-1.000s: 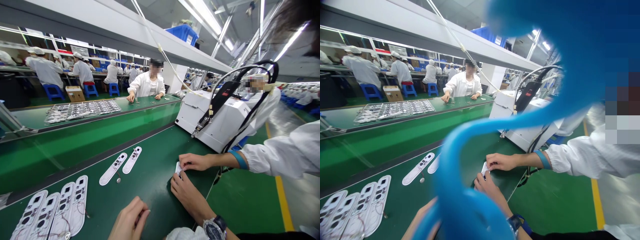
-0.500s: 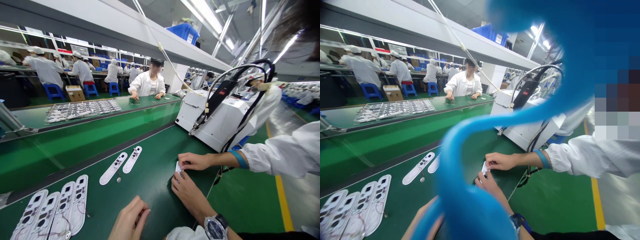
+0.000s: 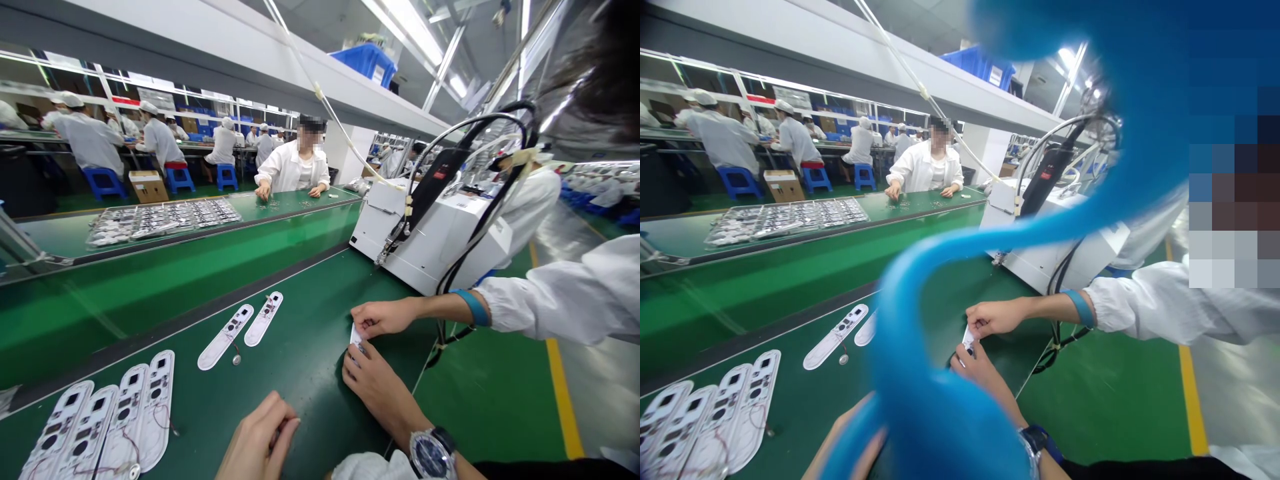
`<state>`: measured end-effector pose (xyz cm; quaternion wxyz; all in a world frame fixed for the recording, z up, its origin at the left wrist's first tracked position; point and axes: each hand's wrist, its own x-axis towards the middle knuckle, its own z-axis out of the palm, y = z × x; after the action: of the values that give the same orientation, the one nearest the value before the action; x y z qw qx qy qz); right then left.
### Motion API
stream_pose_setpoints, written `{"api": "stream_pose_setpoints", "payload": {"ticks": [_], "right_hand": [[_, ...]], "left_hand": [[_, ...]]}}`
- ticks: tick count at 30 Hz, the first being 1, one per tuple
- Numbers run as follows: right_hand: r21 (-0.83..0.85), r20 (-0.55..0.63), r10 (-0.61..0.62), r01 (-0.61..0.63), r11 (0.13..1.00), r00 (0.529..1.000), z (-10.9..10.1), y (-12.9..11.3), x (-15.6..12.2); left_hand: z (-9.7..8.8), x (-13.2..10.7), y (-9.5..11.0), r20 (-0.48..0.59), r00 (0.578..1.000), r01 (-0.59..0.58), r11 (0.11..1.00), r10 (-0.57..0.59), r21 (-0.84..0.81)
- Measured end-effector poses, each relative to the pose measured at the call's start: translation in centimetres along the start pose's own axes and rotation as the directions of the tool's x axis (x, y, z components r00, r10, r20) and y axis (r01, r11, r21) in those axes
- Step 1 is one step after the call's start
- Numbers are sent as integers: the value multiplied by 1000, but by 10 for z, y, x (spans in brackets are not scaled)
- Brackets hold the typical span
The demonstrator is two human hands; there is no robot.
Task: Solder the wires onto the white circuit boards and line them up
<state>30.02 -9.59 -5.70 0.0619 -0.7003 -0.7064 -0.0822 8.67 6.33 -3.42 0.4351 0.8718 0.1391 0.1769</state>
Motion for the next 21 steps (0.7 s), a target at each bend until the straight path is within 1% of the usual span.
{"api": "stream_pose_setpoints", "payload": {"ticks": [3,6,12,21], "right_hand": [[-56,-22,47,-48,997,999,0,-2,0],[-87,-33,63,-66,994,997,0,-3,1],[-120,-58,59,-66,991,997,0,0,1],[-134,-61,55,-63,989,997,0,-2,1]], "left_hand": [[-1,1,1,6,1000,-7,1000,7,-6],[-1,1,2,4,1000,-7,1000,7,-2],[-2,2,7,39,998,43,998,-45,39],[-2,2,6,51,997,49,998,-52,50]]}}
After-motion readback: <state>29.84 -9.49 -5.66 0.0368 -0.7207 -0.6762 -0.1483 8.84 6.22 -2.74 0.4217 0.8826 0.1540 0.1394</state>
